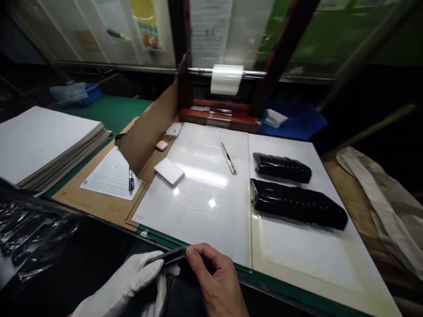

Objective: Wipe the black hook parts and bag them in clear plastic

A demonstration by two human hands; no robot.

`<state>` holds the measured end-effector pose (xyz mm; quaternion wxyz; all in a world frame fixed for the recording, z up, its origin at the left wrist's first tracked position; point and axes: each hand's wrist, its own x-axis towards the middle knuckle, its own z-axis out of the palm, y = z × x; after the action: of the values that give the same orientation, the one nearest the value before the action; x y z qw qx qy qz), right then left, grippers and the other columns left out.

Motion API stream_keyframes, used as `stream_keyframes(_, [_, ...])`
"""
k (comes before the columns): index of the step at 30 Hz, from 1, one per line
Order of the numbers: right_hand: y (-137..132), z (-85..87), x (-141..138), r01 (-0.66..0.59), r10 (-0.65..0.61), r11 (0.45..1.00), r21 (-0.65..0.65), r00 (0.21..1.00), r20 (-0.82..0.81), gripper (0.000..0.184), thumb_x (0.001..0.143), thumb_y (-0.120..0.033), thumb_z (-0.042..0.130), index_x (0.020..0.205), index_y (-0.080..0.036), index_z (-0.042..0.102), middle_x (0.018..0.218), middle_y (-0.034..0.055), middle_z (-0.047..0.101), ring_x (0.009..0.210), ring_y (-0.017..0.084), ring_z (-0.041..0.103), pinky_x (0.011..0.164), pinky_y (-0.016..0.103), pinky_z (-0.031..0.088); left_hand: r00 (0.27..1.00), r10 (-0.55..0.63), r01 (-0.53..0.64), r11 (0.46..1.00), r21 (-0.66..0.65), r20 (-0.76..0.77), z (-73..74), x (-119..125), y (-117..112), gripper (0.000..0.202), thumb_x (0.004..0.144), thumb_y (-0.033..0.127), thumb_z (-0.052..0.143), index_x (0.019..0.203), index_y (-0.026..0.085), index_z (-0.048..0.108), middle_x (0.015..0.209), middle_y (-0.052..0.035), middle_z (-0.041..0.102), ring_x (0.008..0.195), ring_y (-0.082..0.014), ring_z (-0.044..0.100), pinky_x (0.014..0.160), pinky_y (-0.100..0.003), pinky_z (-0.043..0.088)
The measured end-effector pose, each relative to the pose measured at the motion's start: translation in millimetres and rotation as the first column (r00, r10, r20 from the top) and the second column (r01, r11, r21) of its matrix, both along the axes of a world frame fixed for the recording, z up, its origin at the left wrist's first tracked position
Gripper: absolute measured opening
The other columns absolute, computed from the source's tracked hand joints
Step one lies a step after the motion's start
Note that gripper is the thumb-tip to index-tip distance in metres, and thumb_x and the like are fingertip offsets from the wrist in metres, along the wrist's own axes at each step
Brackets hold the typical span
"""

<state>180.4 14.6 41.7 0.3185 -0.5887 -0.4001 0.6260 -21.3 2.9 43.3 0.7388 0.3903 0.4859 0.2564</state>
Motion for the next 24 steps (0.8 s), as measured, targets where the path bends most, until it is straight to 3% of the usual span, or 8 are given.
stream_keyframes(3, [1,-4.0,-19,-0.025,0.025,0.999,-0.035,1.0,0.004,0.047,0.077,-0.067,0.071,0.075,-0.02,0.071,0.075,0.0006,0.064,0.076,0.018,0.057,0.071,0.023,0.048,0.999,0.032,-0.034,0.998,0.05,0.042,0.4,-15,-3,0.044,0.094,0.056,0.058,0.096,0.014,0.072,0.091,-0.0062,0.07,0.082,-0.0185,0.063,0.077,-0.028,0.049])
stream_keyframes(6, [2,-8.8,-35,-0.006,0.007,1.0,-0.025,0.999,0.042,0.046,0.076,-0.066,0.072,0.078,-0.021,0.07,0.076,0.0005,0.064,0.075,0.018,0.058,0.069,0.023,0.048,0.994,0.097,-0.1,0.992,0.073,0.051,2.7,-30,-8,0.042,0.095,0.052,0.058,0.116,0.016,0.069,0.094,-0.0069,0.072,0.086,-0.0205,0.066,0.089,-0.034,0.05])
stream_keyframes(10, [37,-8.4,-55,-0.208,0.199,0.971,0.119,0.976,0.084,0.044,0.087,-0.063,0.062,0.086,-0.021,0.073,0.084,0.0033,0.07,0.083,0.023,0.066,0.077,0.029,0.054,0.951,0.309,-0.31,0.95,0.027,0.022,-0.2,-52,-16,0.056,0.092,0.057,0.06,0.135,0.021,0.056,0.09,-0.0066,0.075,0.089,-0.023,0.07,0.088,-0.034,0.054])
stream_keyframes(12, [76,-9.0,-71,-0.303,0.247,0.905,0.298,0.946,0.211,0.044,0.093,-0.061,0.055,0.105,-0.024,0.074,0.107,0.0061,0.073,0.104,0.028,0.067,0.093,0.038,0.054,0.889,0.453,-0.446,0.89,0.091,-0.074,-3.4,-61,-14,0.053,0.092,0.058,0.059,0.131,0.022,0.058,0.085,-0.0047,0.074,0.084,-0.022,0.07,0.084,-0.032,0.055])
stream_keyframes(15, [144,-17.6,-99,-0.375,0.064,0.721,0.583,0.874,0.482,0.06,0.092,-0.058,0.06,0.142,-0.025,0.055,0.149,0.0102,0.052,0.141,0.034,0.043,0.116,0.058,0.035,0.759,0.588,-0.525,0.807,0.271,-0.28,-8.4,-67,0,0.041,0.091,0.052,0.063,0.121,0.024,0.062,0.086,-0.002,0.073,0.082,-0.0199,0.07,0.083,-0.03,0.057])
stream_keyframes(18, [177,-28.9,-115,-0.479,0.085,0.63,0.611,0.825,0.559,0.05,0.087,-0.049,0.071,0.132,-0.026,0.066,0.153,0.0091,0.047,0.143,0.038,0.039,0.117,0.065,0.029,0.694,0.646,-0.481,0.744,0.463,-0.317,-15.4,-61,20,0.029,0.092,0.041,0.066,0.117,0.027,0.065,0.105,-0.002,0.073,0.094,-0.0188,0.07,0.086,-0.028,0.056])
stream_keyframes(21, [152,-28.3,-101,-0.473,0.134,0.668,0.575,0.836,0.532,0.037,0.097,-0.045,0.058,0.129,-0.03,0.067,0.15,0.0061,0.051,0.136,0.033,0.051,0.108,0.06,0.045,0.713,0.661,-0.374,0.641,0.67,-0.234,-24.3,-45,33,0.025,0.094,0.03,0.064,0.119,0.029,0.069,0.108,-0.0021,0.074,0.099,-0.0178,0.07,0.091,-0.028,0.055])
stream_keyframes(24, [95,-14.1,-66,-0.275,-0.037,0.783,0.559,0.875,0.482,0.041,0.1,-0.045,0.055,0.139,-0.035,0.058,0.146,0.0031,0.056,0.134,0.029,0.054,0.102,0.052,0.055,0.735,0.629,-0.249,0.596,0.763,-0.252,-29.4,-28,38,0.026,0.094,0.027,0.065,0.119,0.025,0.071,0.094,-0.0046,0.076,0.086,-0.0184,0.072,0.083,-0.028,0.057])
